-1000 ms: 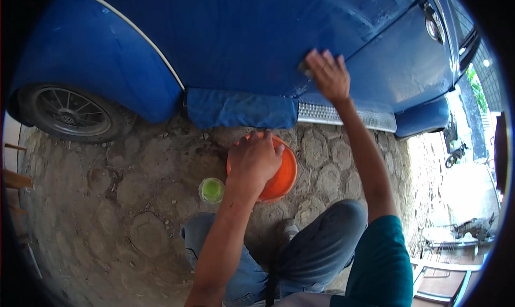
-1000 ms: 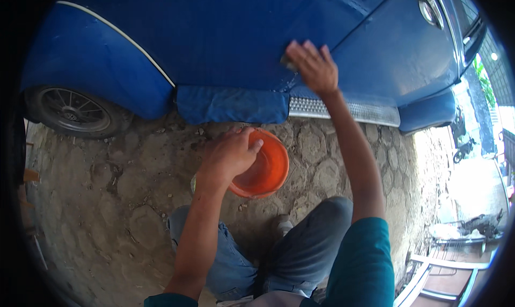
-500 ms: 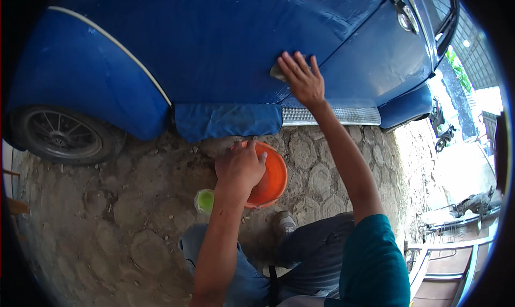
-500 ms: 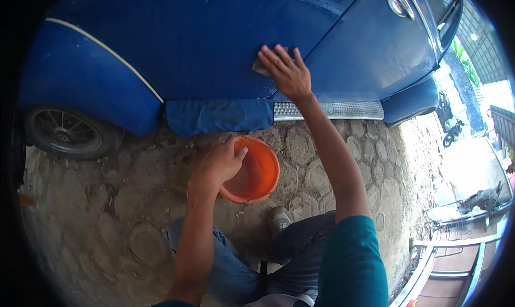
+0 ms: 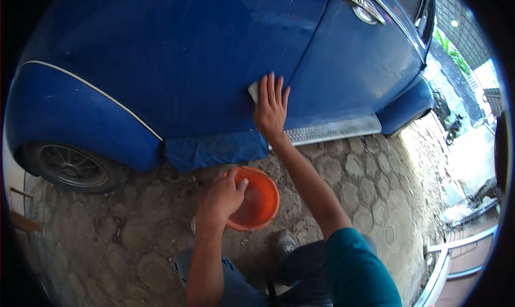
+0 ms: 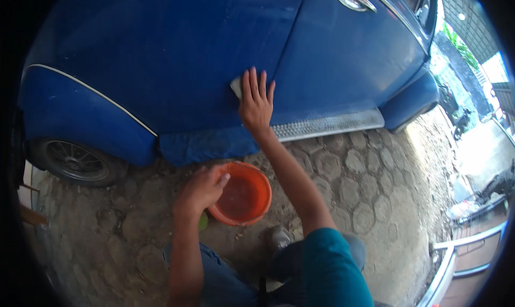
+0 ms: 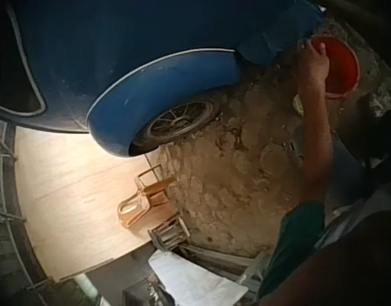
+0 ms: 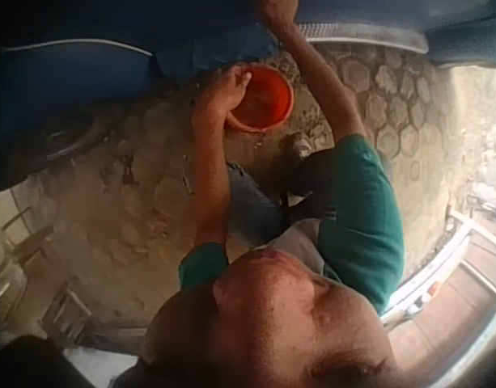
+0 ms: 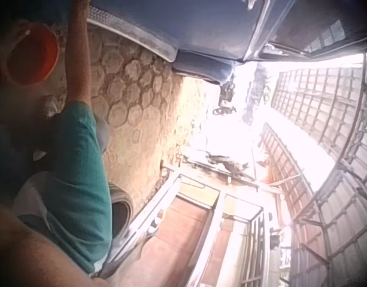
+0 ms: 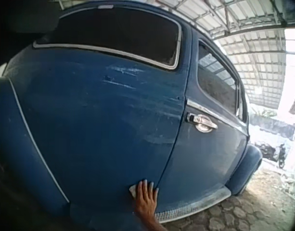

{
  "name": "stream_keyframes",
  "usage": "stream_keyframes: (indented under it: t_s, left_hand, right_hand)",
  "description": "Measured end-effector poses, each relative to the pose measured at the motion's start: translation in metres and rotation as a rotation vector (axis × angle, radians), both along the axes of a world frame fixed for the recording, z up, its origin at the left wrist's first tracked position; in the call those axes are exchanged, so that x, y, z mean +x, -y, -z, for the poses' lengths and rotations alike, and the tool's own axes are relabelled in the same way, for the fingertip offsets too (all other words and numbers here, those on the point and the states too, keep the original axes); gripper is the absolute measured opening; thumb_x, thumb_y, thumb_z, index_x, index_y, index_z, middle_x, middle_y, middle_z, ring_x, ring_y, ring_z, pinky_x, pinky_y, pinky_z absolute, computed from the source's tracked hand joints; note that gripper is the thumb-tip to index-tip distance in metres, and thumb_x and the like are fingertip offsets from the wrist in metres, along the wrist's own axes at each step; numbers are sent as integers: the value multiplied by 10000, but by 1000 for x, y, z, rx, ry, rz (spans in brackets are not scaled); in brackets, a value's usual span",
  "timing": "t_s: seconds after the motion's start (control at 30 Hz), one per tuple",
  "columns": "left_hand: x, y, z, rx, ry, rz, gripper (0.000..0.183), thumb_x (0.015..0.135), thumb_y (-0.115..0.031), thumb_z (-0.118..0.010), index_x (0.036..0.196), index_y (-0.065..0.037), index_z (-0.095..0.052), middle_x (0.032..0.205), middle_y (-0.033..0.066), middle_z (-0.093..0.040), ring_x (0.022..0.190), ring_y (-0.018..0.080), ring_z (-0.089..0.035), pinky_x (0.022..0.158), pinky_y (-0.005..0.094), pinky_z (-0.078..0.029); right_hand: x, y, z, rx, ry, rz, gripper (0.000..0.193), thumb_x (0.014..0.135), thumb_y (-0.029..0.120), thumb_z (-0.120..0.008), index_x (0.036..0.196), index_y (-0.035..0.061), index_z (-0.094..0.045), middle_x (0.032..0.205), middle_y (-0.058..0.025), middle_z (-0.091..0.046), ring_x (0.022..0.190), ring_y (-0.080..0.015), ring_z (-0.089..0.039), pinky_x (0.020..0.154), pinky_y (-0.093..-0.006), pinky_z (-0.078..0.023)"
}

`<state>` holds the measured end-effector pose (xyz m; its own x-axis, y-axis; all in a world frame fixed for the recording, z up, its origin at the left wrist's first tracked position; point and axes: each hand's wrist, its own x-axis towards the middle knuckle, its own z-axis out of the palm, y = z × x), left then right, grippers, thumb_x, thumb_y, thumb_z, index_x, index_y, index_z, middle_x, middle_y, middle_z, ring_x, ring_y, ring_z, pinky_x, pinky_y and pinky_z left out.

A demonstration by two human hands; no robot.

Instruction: The person dips sandpaper into a bucket of water and sands the side panels and roof of a car by hand.

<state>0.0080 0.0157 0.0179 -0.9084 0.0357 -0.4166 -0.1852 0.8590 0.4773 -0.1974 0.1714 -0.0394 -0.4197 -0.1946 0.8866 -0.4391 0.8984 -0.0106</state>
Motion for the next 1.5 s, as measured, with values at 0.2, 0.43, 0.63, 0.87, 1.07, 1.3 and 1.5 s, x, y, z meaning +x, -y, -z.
stream_keyframes:
  t_s: [0.2, 0.43, 0.63, 0.87, 1.07, 1.3, 1.5]
  left_hand:
    - [23, 25, 6, -83, -37, -29, 558, 990, -511, -458, 1409, -147, -510, 1402, 161, -540, 1292, 326, -515, 1077, 436, -407]
    - [38, 73, 24, -243, 215, -121, 582, 997, -540, -419, 1452, -181, -465, 1433, 156, -515, 1356, 302, -458, 1104, 434, -390]
    - [53, 92, 13, -148, 191, -254, 539, 1008, -502, -454, 1419, -158, -502, 1353, 165, -583, 1225, 310, -578, 1032, 393, -445]
    - [46, 52, -12, 47, 140, -209, 469, 1022, -439, -483, 1391, -152, -526, 1289, 159, -629, 1191, 293, -610, 981, 377, -480]
    - [34, 25, -9, 130, 122, -72, 425, 1027, -377, -508, 1384, -148, -528, 1211, 143, -661, 1120, 260, -636, 945, 366, -493]
    - [65, 35, -19, 66, 98, -170, 401, 1023, -355, -523, 1367, -148, -545, 1233, 114, -653, 1108, 237, -637, 953, 357, -495]
    - [31, 25, -33, 173, 58, -108, 364, 1040, -309, -508, 1364, -148, -557, 1216, 78, -664, 1111, 182, -628, 955, 329, -484]
  right_hand:
    - [-21, 16, -50, -201, -125, 24, 579, 943, 79, -489, 1508, 33, -369, 1578, -160, -335, 1482, -395, -230, 1183, -600, -105]
    - [-11, 66, -86, -446, -145, -128, 529, 908, 114, -523, 1434, 65, -507, 1507, -126, -462, 1428, -348, -374, 1175, -562, -172]
    - [-3, 101, -37, -293, -210, -202, 479, 897, 107, -500, 1363, 144, -602, 1485, 0, -503, 1370, -220, -463, 1176, -516, -197]
    - [-21, 60, -100, -795, -140, -55, 495, 939, 60, -460, 1431, 56, -508, 1527, -137, -433, 1500, -322, -225, 1204, -534, -43]
    - [9, 133, -32, -362, -191, -327, 470, 903, 163, -493, 1360, 159, -602, 1440, -19, -551, 1271, -203, -553, 989, -433, -437]
    - [-16, 62, -123, -866, -137, -146, 531, 899, 24, -495, 1431, 22, -499, 1545, -158, -401, 1500, -330, -227, 1210, -505, -32]
    - [10, 120, -91, -635, -165, -635, 410, 892, 18, -531, 1290, 34, -628, 1377, -110, -595, 1307, -273, -543, 1105, -460, -389]
